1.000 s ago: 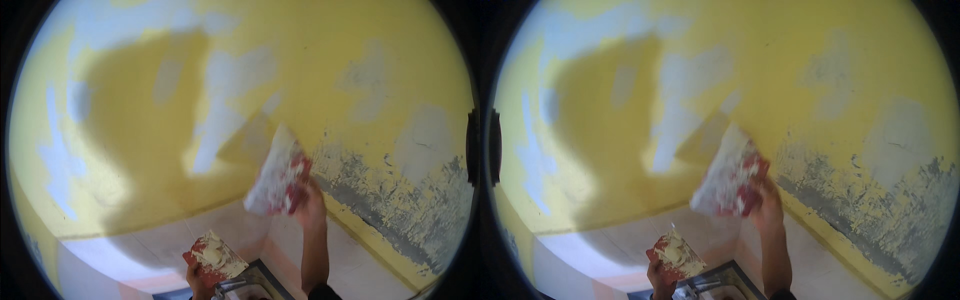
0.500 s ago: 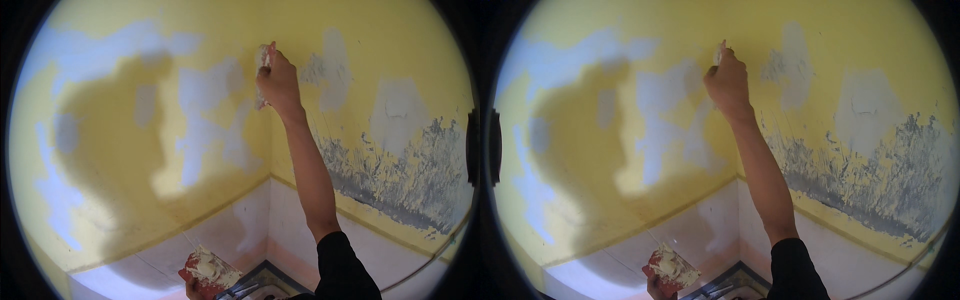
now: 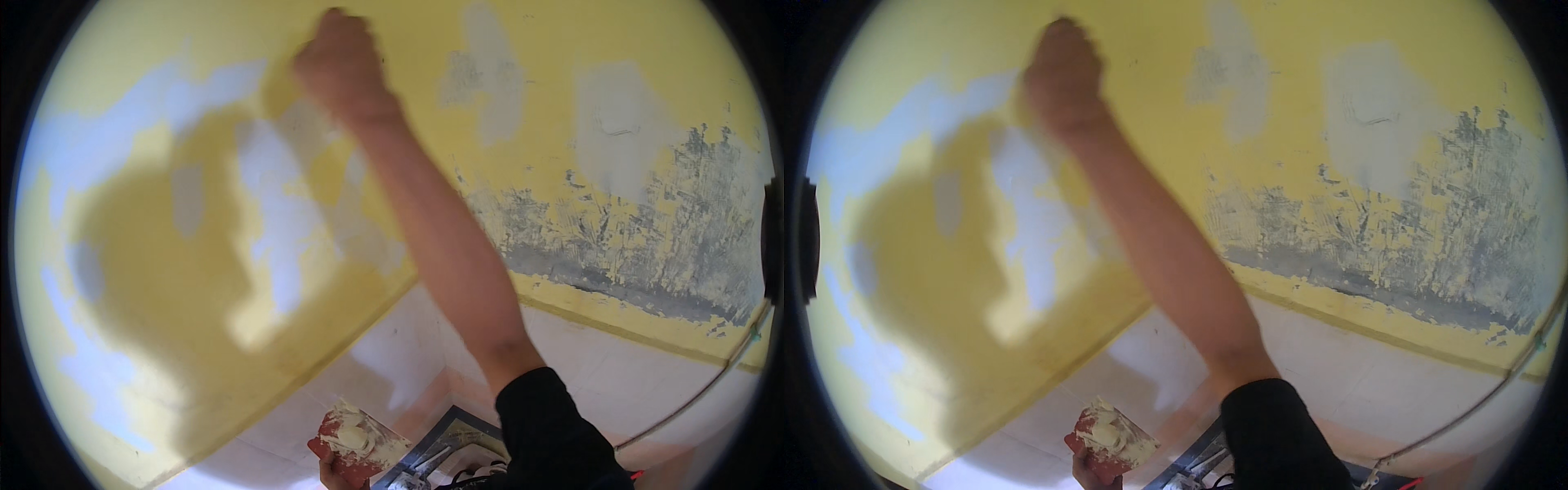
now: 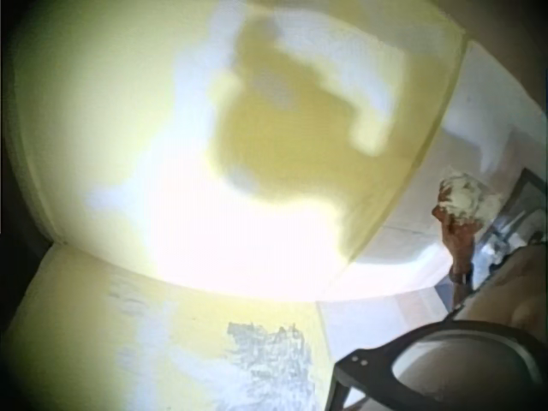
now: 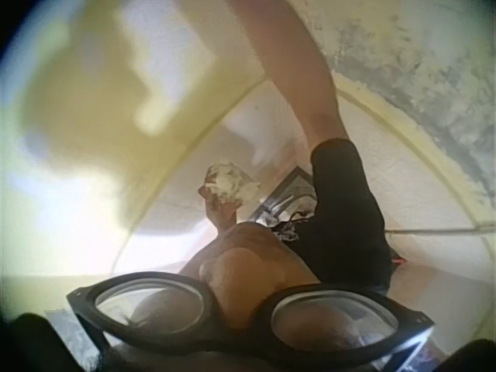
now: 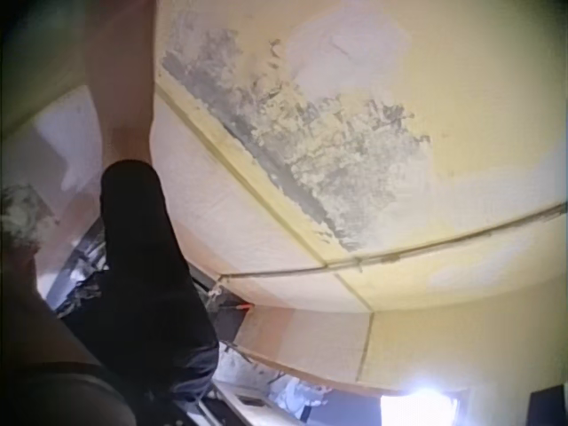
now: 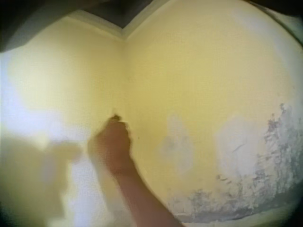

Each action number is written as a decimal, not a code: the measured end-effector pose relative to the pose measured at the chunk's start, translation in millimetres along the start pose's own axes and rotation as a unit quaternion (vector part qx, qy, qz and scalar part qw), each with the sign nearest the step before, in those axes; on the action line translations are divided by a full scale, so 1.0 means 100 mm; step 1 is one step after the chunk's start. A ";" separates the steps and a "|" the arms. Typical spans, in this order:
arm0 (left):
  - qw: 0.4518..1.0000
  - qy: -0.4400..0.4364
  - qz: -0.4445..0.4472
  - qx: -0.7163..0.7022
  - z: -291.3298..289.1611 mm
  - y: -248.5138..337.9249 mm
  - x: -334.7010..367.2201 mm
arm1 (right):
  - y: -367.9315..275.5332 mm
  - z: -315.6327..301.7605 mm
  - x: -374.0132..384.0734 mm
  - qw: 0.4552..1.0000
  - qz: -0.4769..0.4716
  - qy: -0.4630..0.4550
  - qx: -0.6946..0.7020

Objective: The person applies putty to a wall using a putty knife. They pick up small amounts of white putty from a hawk and spread it across several damaged or uneven areas of the yellow wall.

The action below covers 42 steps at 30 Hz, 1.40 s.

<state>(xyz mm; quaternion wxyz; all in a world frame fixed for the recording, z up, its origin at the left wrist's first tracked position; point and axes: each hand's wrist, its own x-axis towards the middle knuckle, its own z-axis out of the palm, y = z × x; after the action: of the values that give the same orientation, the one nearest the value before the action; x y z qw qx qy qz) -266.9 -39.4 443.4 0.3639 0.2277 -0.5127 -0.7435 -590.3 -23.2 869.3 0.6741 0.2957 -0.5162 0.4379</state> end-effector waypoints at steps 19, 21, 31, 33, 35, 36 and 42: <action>0.968 0.069 -0.125 -0.207 -0.79 -0.66 0.35 | -0.62 -0.21 0.22 0.905 0.120 -0.351 0.207; 0.986 0.092 -0.076 -0.117 -0.49 -0.44 0.21 | -0.28 -0.56 0.36 0.917 0.136 -0.328 0.184; 0.977 0.062 -0.098 -0.177 -0.10 -0.08 0.08 | 0.45 -0.24 -0.18 0.975 -0.040 -0.198 0.093; 0.979 0.089 -0.082 -0.162 -0.04 -0.13 0.11 | 0.48 -0.11 -0.35 0.976 -0.144 -0.103 0.127; 0.982 0.080 -0.071 -0.158 -0.11 -0.22 0.12 | 0.53 -0.11 -0.45 0.973 -0.100 -0.190 0.088; 0.984 0.070 -0.059 -0.152 -0.17 -0.28 0.11 | 0.53 -0.12 -0.49 0.959 -0.055 -0.273 0.047; 0.993 0.088 -0.030 -0.078 -0.22 -0.48 0.09 | 0.95 -0.10 -1.01 0.938 -0.221 -0.241 0.113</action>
<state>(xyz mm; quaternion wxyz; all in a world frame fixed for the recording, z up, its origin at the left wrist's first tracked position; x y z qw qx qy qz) -271.5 -49.9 391.1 0.4018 0.2782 -0.4123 -0.7689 -679.5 -1.3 764.3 0.5714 0.5734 -0.5318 0.2488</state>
